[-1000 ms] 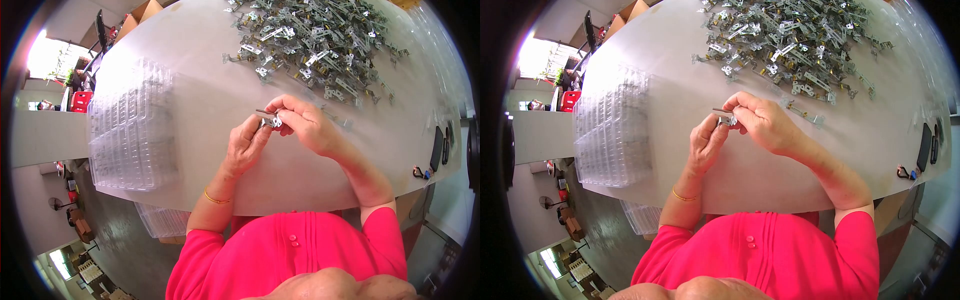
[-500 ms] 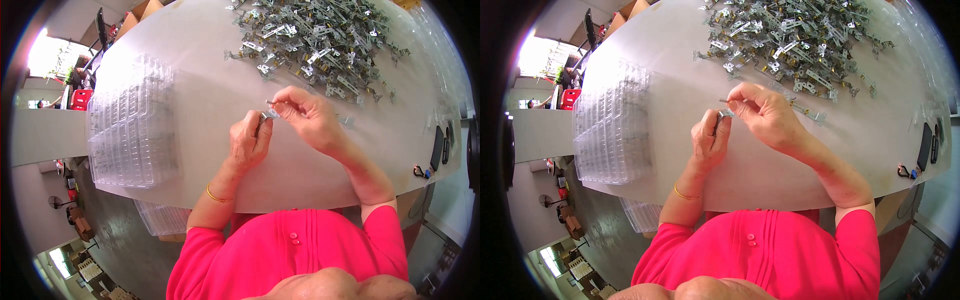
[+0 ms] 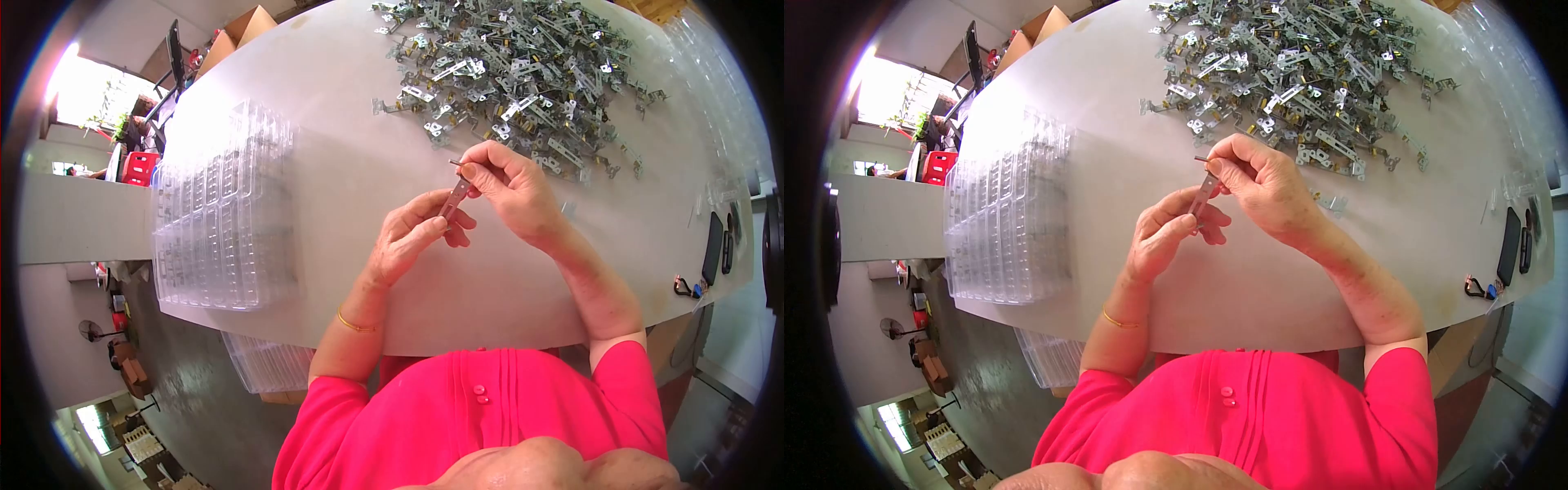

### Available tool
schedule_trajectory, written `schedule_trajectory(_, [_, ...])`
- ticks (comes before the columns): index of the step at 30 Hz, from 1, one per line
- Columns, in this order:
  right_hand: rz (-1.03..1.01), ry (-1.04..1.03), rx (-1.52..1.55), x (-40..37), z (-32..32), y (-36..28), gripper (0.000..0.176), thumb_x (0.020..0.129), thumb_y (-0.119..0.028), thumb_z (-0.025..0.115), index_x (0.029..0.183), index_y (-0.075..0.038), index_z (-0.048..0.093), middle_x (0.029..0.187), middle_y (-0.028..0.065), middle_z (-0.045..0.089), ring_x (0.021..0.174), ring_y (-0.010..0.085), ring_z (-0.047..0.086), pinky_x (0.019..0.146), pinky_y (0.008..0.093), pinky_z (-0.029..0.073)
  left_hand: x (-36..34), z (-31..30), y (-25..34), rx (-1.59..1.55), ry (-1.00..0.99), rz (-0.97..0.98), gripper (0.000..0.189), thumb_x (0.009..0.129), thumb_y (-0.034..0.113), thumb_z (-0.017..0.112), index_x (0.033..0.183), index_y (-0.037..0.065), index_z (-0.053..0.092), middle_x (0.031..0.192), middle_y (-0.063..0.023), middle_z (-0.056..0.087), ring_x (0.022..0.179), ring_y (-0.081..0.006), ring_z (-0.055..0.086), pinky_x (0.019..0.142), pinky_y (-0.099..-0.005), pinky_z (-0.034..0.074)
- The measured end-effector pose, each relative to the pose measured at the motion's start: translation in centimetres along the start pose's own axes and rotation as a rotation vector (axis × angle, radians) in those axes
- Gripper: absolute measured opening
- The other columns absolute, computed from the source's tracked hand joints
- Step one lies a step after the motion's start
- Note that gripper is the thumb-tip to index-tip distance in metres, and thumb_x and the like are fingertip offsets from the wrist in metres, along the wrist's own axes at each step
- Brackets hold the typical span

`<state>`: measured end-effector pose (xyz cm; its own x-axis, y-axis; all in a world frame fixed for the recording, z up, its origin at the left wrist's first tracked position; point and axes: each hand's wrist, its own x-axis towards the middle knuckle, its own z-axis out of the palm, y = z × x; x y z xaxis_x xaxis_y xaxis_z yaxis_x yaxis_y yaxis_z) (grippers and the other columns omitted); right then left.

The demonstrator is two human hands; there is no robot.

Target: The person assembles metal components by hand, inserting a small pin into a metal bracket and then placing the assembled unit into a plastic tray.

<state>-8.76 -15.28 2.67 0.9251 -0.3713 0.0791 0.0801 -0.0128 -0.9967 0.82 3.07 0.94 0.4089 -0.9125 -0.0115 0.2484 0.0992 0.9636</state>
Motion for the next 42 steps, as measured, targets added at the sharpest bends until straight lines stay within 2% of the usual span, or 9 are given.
schedule_trajectory(1, [-0.004, 0.003, 0.000, 0.1, -0.1, 0.0, 0.009, 0.100, -0.013, 0.063, 0.101, -0.004, 0.065, 0.084, 0.0003, 0.065, 0.076, 0.0087, 0.058, 0.069, 0.0258, 0.050, 0.0, 0.0, -0.4, 0.002, -0.004, 0.002, 0.047, 0.097, 0.022, 0.059, 0.135, -0.006, 0.055, 0.110, -0.0180, 0.071, 0.090, -0.0231, 0.069, 0.079, -0.0361, 0.053])
schedule_trajectory(3, [-0.405, 0.179, -0.433, 0.4, -0.2, -0.1, 0.007, 0.099, -0.013, 0.065, 0.100, -0.007, 0.067, 0.085, 0.0039, 0.067, 0.076, 0.0114, 0.061, 0.067, 0.0278, 0.051, 0.1, 0.1, -1.5, -0.078, 0.068, 0.087, 0.047, 0.100, 0.018, 0.060, 0.140, -0.005, 0.050, 0.112, -0.0200, 0.069, 0.091, -0.0247, 0.070, 0.080, -0.0372, 0.055])
schedule_trajectory(6, [-0.133, 0.086, -0.388, -0.7, 0.1, -1.8, 0.005, 0.095, -0.011, 0.066, 0.100, -0.008, 0.068, 0.084, 0.0090, 0.067, 0.074, 0.0205, 0.066, 0.066, 0.0322, 0.052, 0.4, -0.3, -1.9, -0.112, 0.139, 0.116, 0.047, 0.102, 0.010, 0.058, 0.145, -0.002, 0.041, 0.114, -0.0161, 0.067, 0.094, -0.0210, 0.067, 0.081, -0.0336, 0.055])
schedule_trajectory(12, [-0.315, 0.049, -0.585, -1.3, 1.1, -0.9, 0.006, 0.091, -0.007, 0.064, 0.097, -0.008, 0.065, 0.084, 0.0125, 0.066, 0.075, 0.0361, 0.065, 0.065, 0.0434, 0.052, 0.5, -0.2, -1.9, -0.065, 0.182, 0.175, 0.051, 0.100, 0.005, 0.061, 0.145, 0.001, 0.039, 0.112, -0.0129, 0.065, 0.093, -0.0188, 0.066, 0.081, -0.0330, 0.056])
schedule_trajectory(18, [-0.514, 0.085, -0.755, -1.6, 1.7, -0.1, 0.010, 0.085, -0.002, 0.064, 0.093, -0.008, 0.063, 0.082, 0.0108, 0.065, 0.073, 0.0331, 0.064, 0.065, 0.0436, 0.051, 0.4, 0.0, -2.2, 0.068, 0.241, 0.196, 0.053, 0.097, 0.002, 0.065, 0.144, 0.001, 0.042, 0.110, -0.0116, 0.067, 0.091, -0.0170, 0.066, 0.081, -0.0310, 0.056])
schedule_trajectory(28, [-0.584, -0.012, -0.878, -1.2, 0.8, 0.3, 0.010, 0.080, -0.003, 0.065, 0.087, -0.008, 0.059, 0.077, 0.0087, 0.063, 0.073, 0.0319, 0.064, 0.064, 0.0425, 0.051, 0.5, 0.4, -2.6, 0.365, 0.310, 0.237, 0.050, 0.094, -0.006, 0.063, 0.140, 0.000, 0.046, 0.107, -0.0101, 0.065, 0.096, -0.0157, 0.065, 0.084, -0.0290, 0.056])
schedule_trajectory(31, [-0.480, -0.109, -0.822, -1.3, 0.7, 0.0, 0.008, 0.084, -0.003, 0.064, 0.089, -0.008, 0.060, 0.075, 0.0094, 0.065, 0.071, 0.0328, 0.065, 0.062, 0.0427, 0.050, 0.4, 0.6, -2.1, 0.326, 0.294, 0.223, 0.049, 0.094, -0.007, 0.060, 0.140, 0.000, 0.046, 0.106, -0.0099, 0.065, 0.094, -0.0153, 0.065, 0.082, -0.0284, 0.056])
schedule_trajectory(37, [-0.359, 0.102, -0.639, -1.0, 1.2, -0.2, 0.005, 0.095, -0.009, 0.062, 0.092, -0.006, 0.060, 0.073, 0.0128, 0.065, 0.063, 0.0318, 0.063, 0.058, 0.0389, 0.049, 0.4, -0.3, -0.5, 0.181, 0.416, 0.078, 0.034, 0.099, 0.011, 0.058, 0.129, -0.004, 0.055, 0.098, -0.0055, 0.063, 0.073, -0.0115, 0.060, 0.067, -0.0245, 0.049])
schedule_trajectory(42, [0.000, 0.014, -0.039, -1.1, 2.0, 2.4, 0.010, 0.102, -0.015, 0.060, 0.103, -0.005, 0.062, 0.070, 0.0027, 0.060, 0.063, 0.0090, 0.054, 0.057, 0.0257, 0.044, 0.6, -0.2, 0.7, 0.510, 0.485, -0.315, 0.031, 0.097, 0.019, 0.063, 0.116, -0.005, 0.064, 0.082, -0.0016, 0.061, 0.059, -0.0080, 0.054, 0.053, -0.0234, 0.043])
